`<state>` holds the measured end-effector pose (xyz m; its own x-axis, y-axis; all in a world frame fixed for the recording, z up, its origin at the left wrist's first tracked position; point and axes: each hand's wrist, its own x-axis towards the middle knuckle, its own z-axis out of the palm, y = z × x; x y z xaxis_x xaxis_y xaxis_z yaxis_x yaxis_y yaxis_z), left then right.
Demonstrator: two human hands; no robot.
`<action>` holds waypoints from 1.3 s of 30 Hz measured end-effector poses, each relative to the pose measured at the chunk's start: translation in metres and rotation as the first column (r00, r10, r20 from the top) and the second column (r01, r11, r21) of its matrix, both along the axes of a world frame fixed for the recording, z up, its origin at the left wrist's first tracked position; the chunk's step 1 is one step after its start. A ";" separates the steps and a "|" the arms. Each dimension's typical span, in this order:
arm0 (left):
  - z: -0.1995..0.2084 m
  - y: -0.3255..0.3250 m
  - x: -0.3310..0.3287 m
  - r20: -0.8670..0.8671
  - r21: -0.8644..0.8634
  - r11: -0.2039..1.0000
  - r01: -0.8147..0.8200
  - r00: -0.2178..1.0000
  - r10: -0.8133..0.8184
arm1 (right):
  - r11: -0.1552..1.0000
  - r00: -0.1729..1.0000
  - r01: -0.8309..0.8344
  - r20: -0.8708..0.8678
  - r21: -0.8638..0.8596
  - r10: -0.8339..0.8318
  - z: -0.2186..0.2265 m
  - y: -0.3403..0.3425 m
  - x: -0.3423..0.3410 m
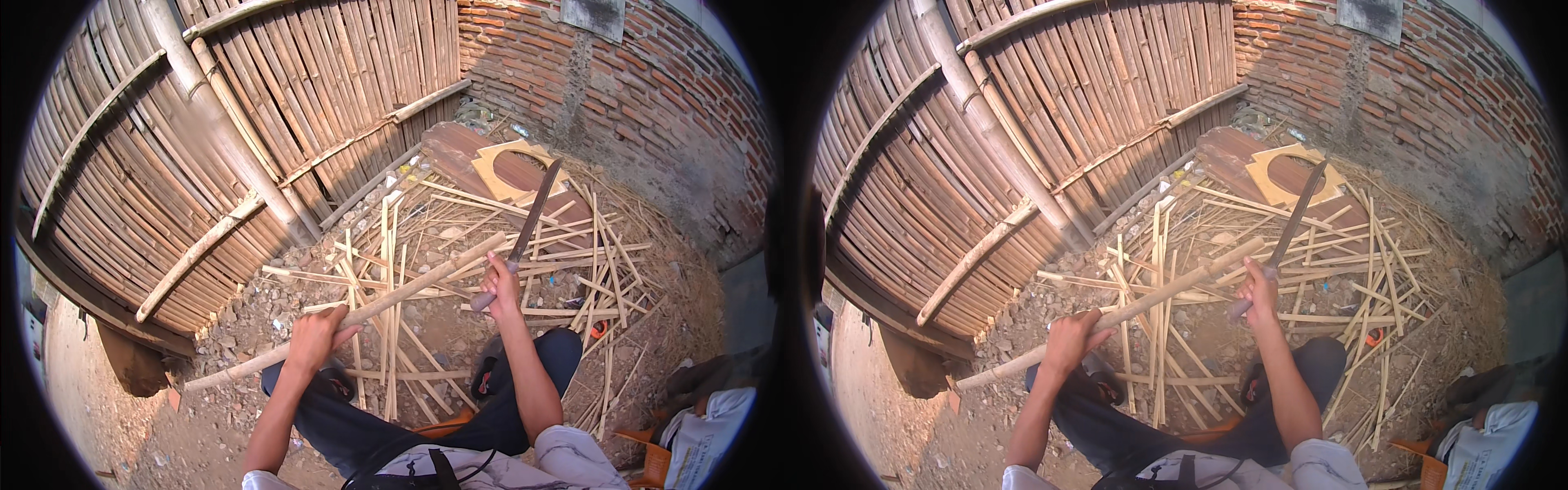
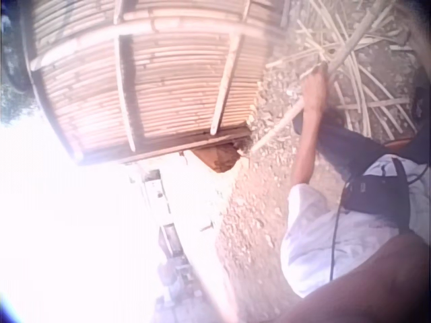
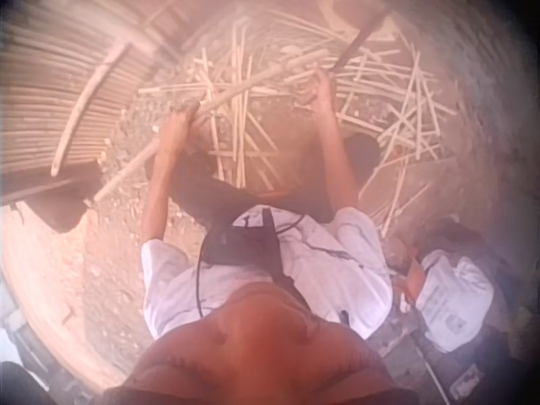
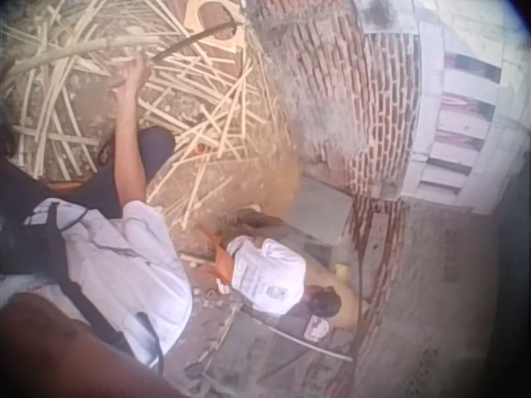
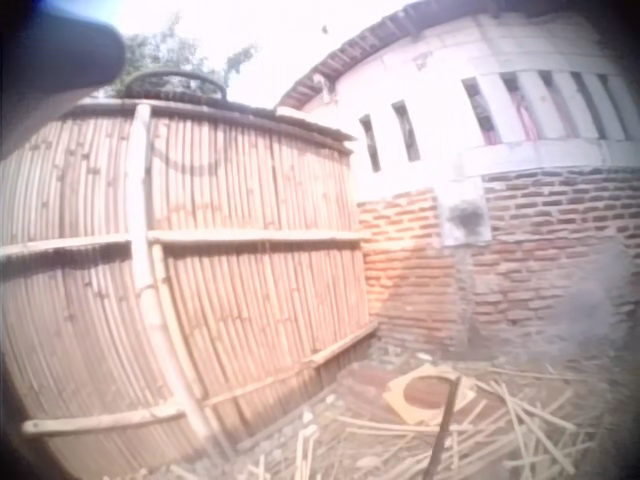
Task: The person sits on a small stool and uses a large knife to split long bamboo poles into thin strips. They hold the bamboo with one hand and repeatedly strike the end with the knife to drive the split down the length of the pole. The resulting strips are dropped onto a pile on the ground.
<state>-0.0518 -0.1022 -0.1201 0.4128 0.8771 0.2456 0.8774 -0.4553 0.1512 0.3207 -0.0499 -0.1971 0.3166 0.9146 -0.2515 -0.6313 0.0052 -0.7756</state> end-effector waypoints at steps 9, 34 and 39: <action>-0.004 0.032 -0.005 0.091 -0.022 1.000 0.009 0.996 -0.007 | 0.990 0.997 0.083 0.000 0.113 -0.083 0.016 0.000 0.011; -0.038 0.104 0.173 0.604 -0.053 0.970 0.239 0.781 -0.159 | 0.784 0.963 0.246 -0.051 0.570 -0.266 0.215 -0.003 0.032; -0.037 0.108 0.184 0.574 -0.203 0.897 0.393 0.790 -0.216 | 0.777 0.967 0.100 0.122 0.622 -0.222 0.225 0.009 0.008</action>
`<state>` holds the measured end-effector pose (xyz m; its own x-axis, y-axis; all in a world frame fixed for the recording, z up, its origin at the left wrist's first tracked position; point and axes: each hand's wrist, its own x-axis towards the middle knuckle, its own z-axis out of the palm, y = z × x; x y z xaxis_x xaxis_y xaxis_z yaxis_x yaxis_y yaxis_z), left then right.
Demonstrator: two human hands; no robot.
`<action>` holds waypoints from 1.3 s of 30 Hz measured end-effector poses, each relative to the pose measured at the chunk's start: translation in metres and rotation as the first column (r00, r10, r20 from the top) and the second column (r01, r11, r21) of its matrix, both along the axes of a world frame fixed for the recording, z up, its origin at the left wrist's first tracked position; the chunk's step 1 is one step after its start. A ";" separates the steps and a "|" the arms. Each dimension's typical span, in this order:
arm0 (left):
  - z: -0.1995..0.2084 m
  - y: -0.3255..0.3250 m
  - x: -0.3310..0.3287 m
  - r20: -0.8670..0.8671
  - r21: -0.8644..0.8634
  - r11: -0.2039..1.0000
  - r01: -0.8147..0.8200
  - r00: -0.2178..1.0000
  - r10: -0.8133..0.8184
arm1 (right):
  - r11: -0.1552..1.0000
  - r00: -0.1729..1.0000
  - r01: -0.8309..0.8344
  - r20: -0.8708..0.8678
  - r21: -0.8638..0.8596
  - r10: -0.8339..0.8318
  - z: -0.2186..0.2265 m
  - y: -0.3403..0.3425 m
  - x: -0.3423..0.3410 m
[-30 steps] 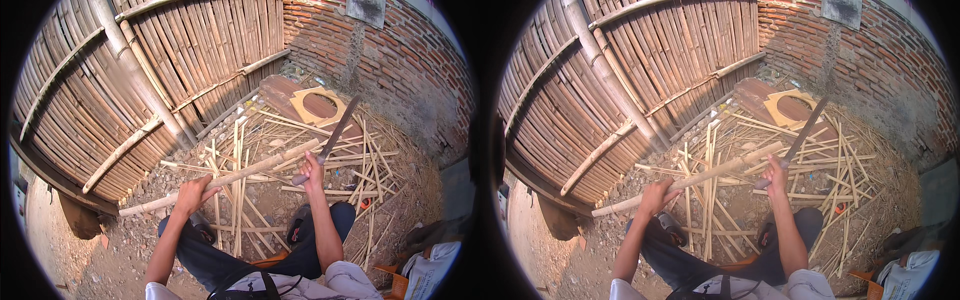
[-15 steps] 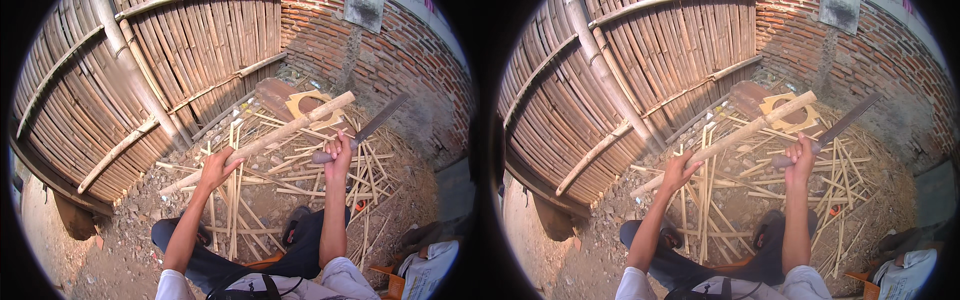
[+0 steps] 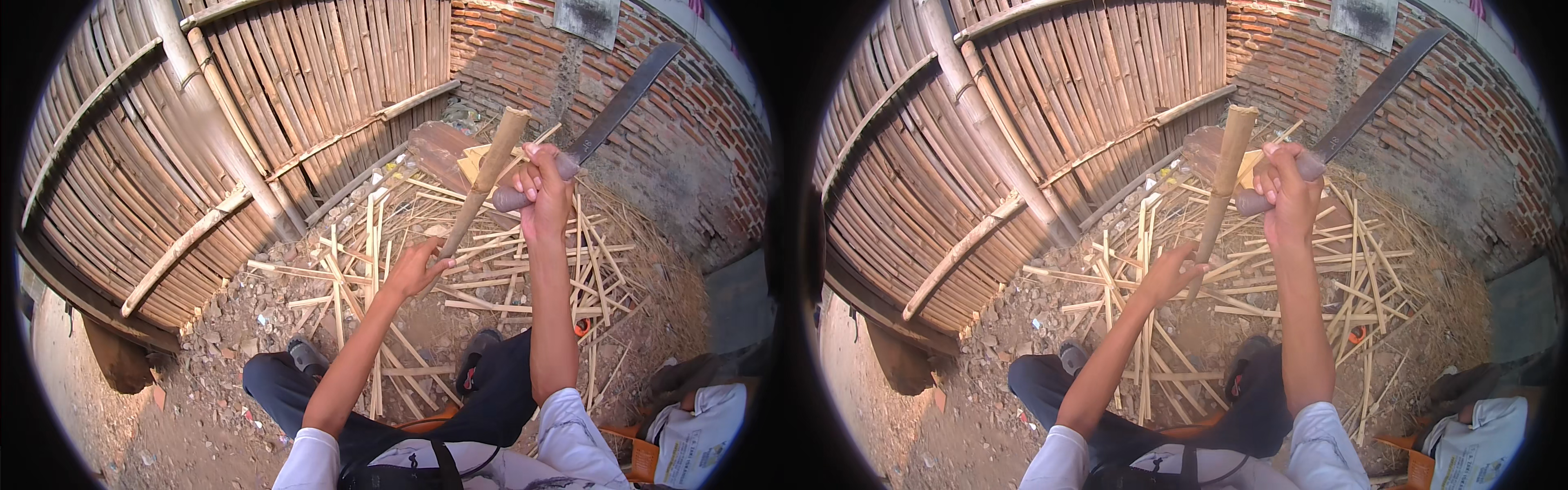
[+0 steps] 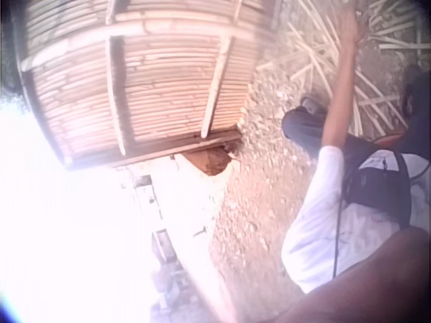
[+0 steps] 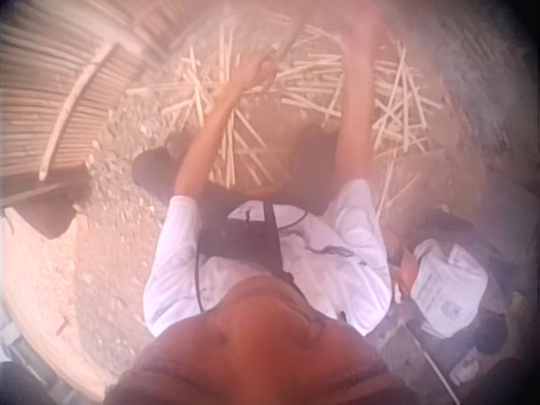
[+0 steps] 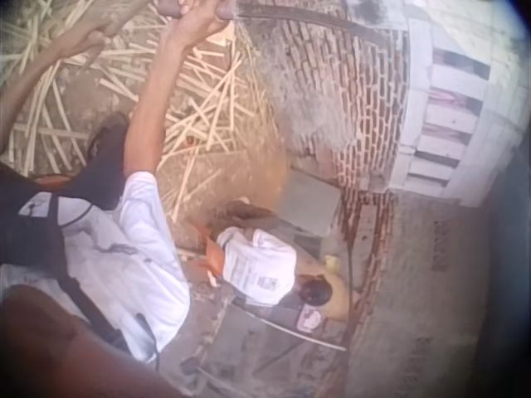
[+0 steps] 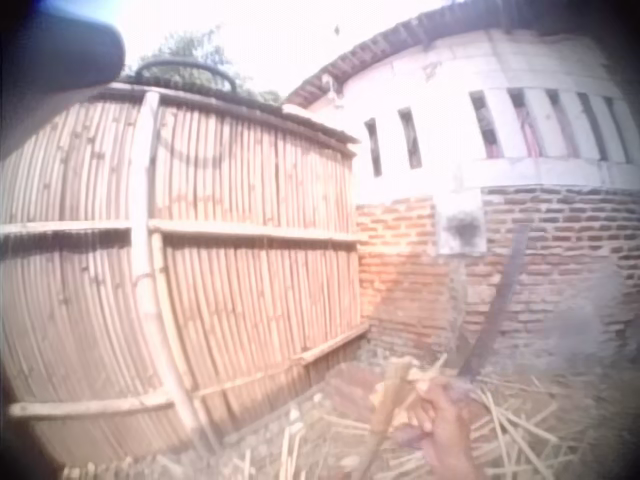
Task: The person sits on a small stool and uses a large knife to split long bamboo poles into thin strips. They hold the bamboo with one hand and repeatedly strike the end with the knife to drive the split down the length of the pole. The resulting strips are dropped onto a pile on the ground.
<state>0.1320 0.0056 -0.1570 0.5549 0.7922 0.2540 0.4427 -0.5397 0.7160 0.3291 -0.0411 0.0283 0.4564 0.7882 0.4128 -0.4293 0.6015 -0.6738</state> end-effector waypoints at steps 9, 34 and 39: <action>0.143 0.000 -0.043 0.591 0.082 0.991 -0.107 0.806 0.038 | 0.980 0.973 -0.033 0.218 -0.194 0.076 -0.048 0.017 -0.035; 0.177 0.002 -0.042 0.364 0.528 0.828 -0.189 0.931 -0.019 | 0.739 0.871 -0.349 0.092 -0.576 0.483 -0.091 -0.091 -0.058; 0.175 0.000 -0.037 0.343 0.597 0.782 -0.180 0.938 -0.047 | 0.706 0.829 -0.423 0.072 -0.568 0.554 -0.071 -0.105 -0.057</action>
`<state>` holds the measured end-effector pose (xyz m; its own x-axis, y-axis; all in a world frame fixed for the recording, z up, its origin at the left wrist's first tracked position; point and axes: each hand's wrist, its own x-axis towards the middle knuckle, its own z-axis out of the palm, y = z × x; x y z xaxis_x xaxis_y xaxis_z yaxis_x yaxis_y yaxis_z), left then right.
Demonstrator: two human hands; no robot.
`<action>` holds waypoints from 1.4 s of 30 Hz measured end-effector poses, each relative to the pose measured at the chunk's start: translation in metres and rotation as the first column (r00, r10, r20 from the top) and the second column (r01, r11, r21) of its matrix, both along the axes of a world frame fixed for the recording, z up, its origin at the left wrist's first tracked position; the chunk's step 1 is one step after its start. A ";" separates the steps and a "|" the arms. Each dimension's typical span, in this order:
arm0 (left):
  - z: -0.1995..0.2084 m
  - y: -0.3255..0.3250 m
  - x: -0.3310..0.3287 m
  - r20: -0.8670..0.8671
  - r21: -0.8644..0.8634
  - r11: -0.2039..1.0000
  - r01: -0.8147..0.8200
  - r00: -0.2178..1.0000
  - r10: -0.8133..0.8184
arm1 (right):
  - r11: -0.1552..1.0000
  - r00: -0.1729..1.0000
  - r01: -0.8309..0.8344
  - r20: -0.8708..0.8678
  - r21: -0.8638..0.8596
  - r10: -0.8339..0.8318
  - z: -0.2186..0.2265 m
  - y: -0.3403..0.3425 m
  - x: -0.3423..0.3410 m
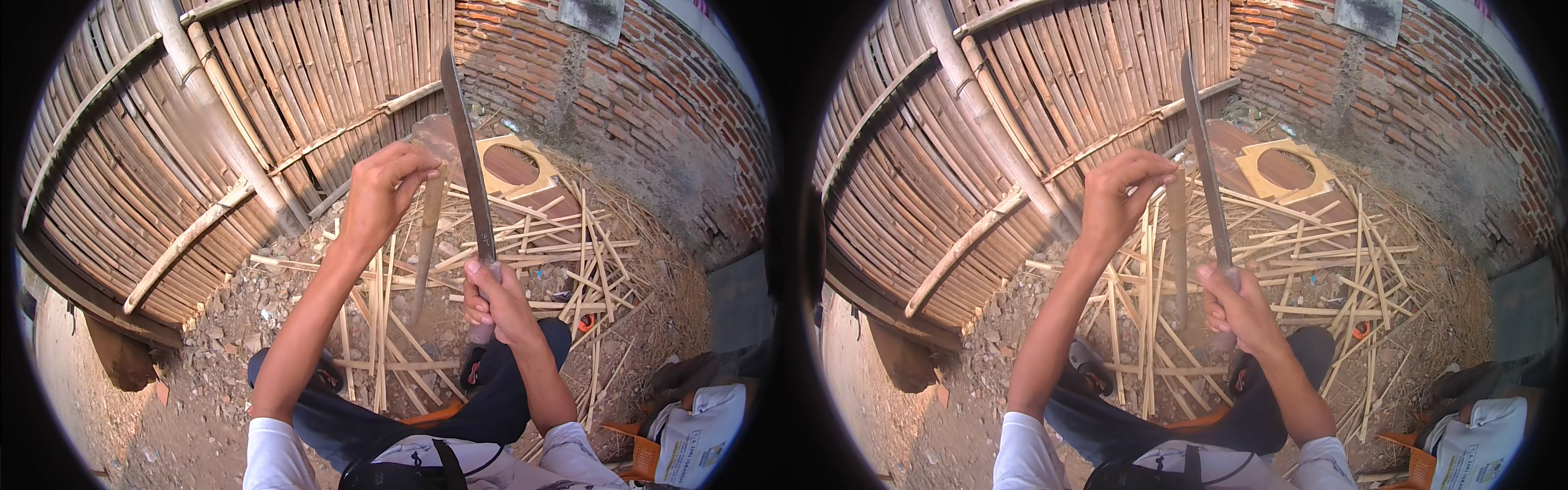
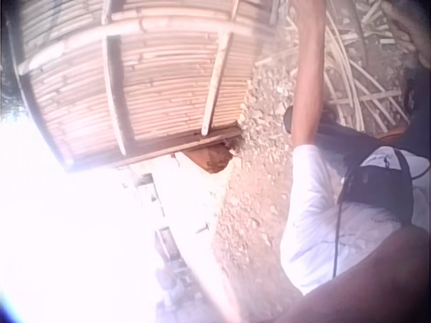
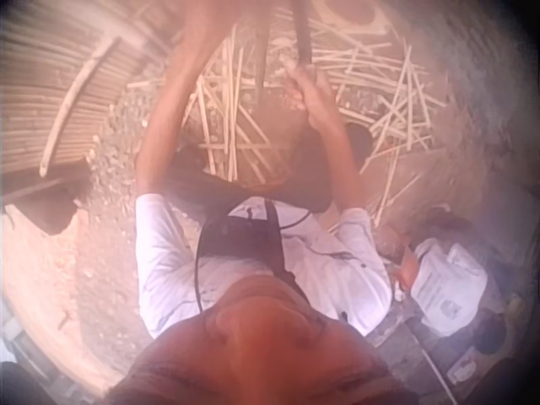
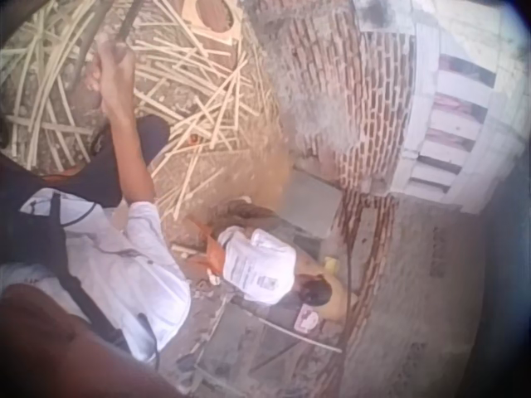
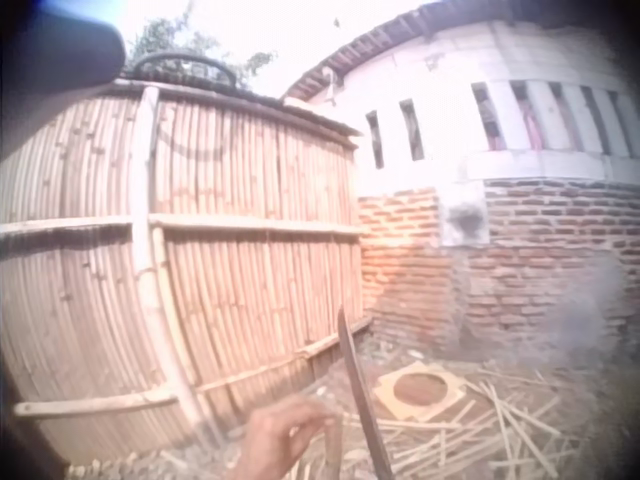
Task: The person sits on a small stool and uses a large knife to split long bamboo poles into thin strips. They hold the bamboo with one hand and repeatedly strike the end with the knife to drive the split down the length of the pole. The resulting strips are dropped onto a pile on the ground.
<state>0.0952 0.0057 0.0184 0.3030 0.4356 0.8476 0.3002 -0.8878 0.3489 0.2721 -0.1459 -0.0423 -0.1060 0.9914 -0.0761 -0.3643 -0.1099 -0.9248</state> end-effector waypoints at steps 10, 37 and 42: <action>0.006 0.000 0.002 -0.053 0.102 0.995 -0.020 0.998 0.026 | 0.987 0.991 -0.119 0.053 -0.110 0.125 0.004 0.025 0.006; 0.017 -0.001 -0.006 -0.202 0.200 0.971 -0.132 0.964 0.173 | 0.894 0.942 -0.269 0.097 -0.358 0.322 -0.027 0.065 0.014; 0.016 0.003 -0.006 -0.188 0.199 0.974 -0.111 0.971 0.149 | 0.823 0.906 -0.422 -0.184 -0.379 0.380 -0.038 0.073 0.027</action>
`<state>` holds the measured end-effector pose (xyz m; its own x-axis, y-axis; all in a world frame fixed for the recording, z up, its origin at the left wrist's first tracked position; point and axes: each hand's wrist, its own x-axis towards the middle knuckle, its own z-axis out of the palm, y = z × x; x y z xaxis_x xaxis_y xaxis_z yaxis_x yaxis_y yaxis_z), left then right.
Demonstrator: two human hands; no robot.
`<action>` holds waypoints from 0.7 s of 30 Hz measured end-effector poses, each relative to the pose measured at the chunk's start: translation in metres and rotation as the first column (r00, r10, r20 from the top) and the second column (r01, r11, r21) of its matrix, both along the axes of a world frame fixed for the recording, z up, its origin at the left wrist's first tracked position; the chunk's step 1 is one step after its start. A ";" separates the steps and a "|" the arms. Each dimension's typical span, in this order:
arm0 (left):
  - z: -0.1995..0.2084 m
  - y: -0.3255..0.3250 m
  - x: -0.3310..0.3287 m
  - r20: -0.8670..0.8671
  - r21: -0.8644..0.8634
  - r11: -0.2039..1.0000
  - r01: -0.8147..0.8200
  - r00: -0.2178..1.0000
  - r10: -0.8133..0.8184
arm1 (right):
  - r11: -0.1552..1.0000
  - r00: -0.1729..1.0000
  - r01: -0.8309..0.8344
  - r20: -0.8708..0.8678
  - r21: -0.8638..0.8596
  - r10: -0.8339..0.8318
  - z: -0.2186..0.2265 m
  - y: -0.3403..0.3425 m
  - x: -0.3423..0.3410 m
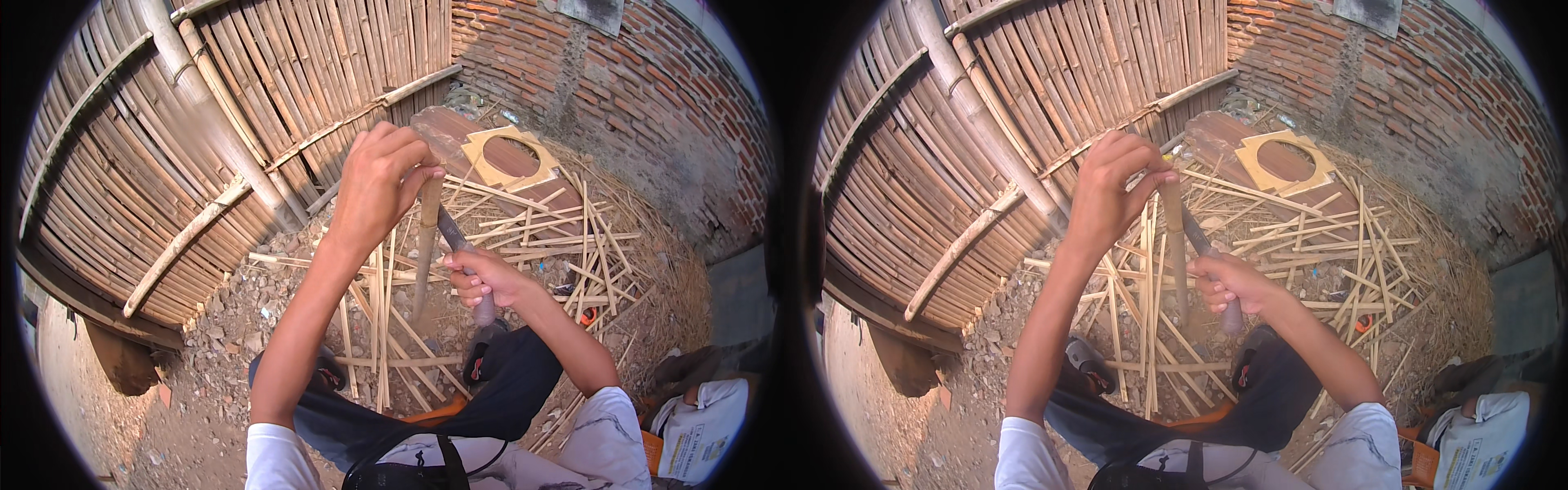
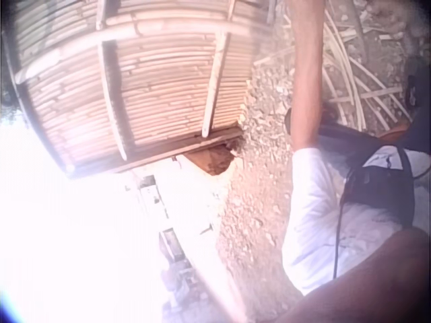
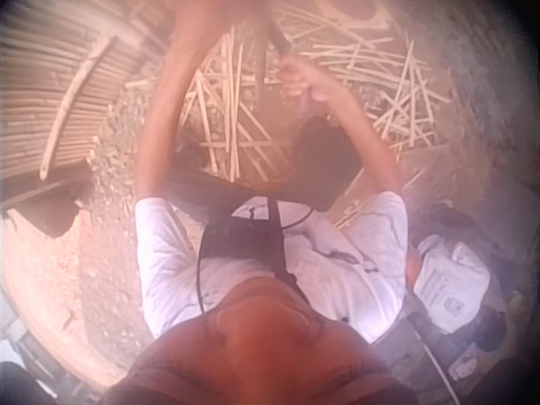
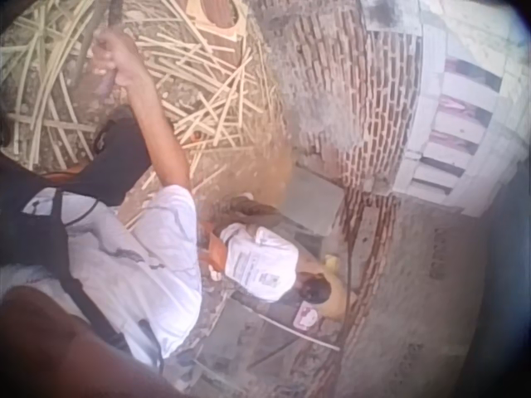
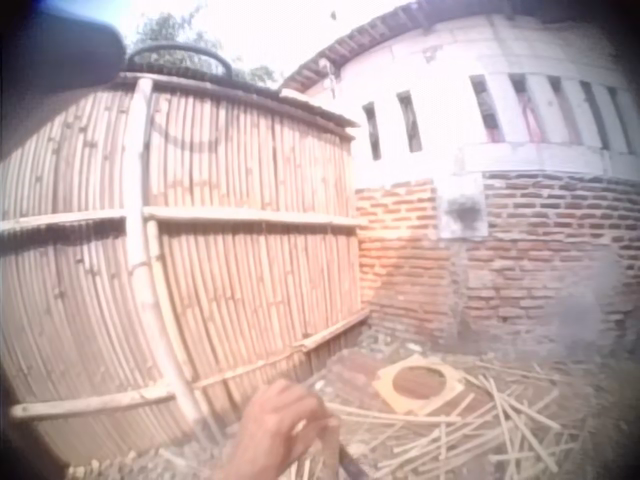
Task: The person sits on a small stool and uses a large knife to split long bamboo poles into thin strips. They hold the bamboo with one hand and repeatedly strike the end with the knife to drive the split down the length of the pole. The resulting strips are dropped onto a pile on the ground.
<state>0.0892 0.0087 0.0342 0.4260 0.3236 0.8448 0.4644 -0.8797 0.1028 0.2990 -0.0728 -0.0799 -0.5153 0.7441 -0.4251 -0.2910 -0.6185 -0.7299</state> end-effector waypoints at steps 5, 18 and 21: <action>0.004 -0.008 -0.007 -0.037 0.048 0.998 -0.049 0.998 0.051 | 0.976 0.949 0.050 0.295 0.210 -0.112 0.038 -0.008 -0.019; 0.008 -0.010 -0.019 -0.043 0.036 0.997 -0.068 0.997 0.070 | 0.999 0.950 0.034 0.311 -0.029 -0.023 -0.093 -0.008 -0.025; 0.007 -0.008 -0.018 -0.034 0.022 0.997 -0.071 0.997 0.071 | 0.997 0.948 0.052 0.312 0.052 -0.065 -0.083 -0.007 -0.029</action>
<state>0.0717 0.0006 0.0409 0.4314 0.3367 0.8370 0.5286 -0.8462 0.0679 0.2705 -0.0797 -0.1630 -0.3160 0.7897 -0.5258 -0.0782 -0.5740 -0.8151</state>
